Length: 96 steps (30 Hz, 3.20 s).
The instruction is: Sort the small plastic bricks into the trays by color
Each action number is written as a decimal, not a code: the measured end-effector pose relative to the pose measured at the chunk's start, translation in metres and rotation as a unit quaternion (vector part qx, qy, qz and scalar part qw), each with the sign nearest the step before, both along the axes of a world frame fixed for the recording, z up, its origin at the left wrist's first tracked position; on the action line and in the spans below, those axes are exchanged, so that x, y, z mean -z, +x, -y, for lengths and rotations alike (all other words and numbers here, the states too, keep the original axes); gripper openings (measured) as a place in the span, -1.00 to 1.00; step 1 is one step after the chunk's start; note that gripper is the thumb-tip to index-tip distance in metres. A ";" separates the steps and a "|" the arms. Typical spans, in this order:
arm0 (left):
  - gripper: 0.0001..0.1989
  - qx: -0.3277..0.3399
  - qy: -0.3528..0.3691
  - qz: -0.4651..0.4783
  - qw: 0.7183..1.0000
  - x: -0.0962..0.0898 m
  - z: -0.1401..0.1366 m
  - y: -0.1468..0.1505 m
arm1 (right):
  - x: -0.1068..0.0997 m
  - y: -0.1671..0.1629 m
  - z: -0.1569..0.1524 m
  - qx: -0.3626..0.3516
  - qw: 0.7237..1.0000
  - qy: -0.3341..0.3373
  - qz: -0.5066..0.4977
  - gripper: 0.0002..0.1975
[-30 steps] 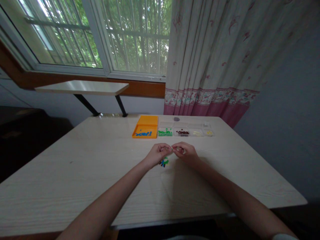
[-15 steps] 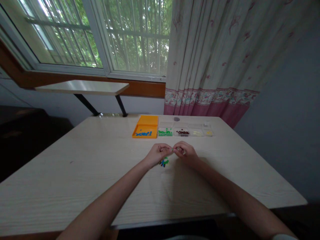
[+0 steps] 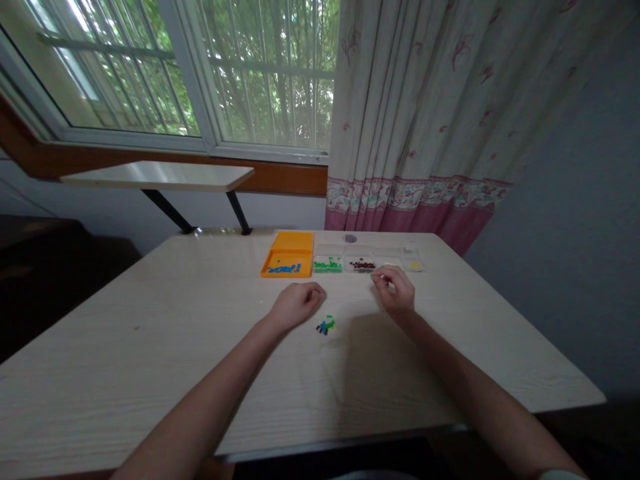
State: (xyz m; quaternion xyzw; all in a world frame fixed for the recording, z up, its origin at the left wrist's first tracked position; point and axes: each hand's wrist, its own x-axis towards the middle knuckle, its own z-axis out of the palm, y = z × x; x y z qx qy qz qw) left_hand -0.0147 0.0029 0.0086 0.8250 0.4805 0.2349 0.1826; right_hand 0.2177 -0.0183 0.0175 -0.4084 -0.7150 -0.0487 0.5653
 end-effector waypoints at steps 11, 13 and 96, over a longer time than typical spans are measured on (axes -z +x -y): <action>-0.67 0.051 0.072 -0.174 0.981 -0.007 0.001 -0.007 | 0.003 0.000 -0.002 -0.001 0.999 0.031 0.022 -0.93; -0.67 0.053 0.073 -0.174 0.981 -0.006 0.001 -0.007 | 0.003 0.000 -0.002 -0.002 0.999 0.023 0.024 -0.93; -0.74 0.051 0.042 0.007 0.998 0.003 0.006 0.008 | 0.036 -0.033 -0.016 -0.150 0.958 -0.174 0.171 -0.86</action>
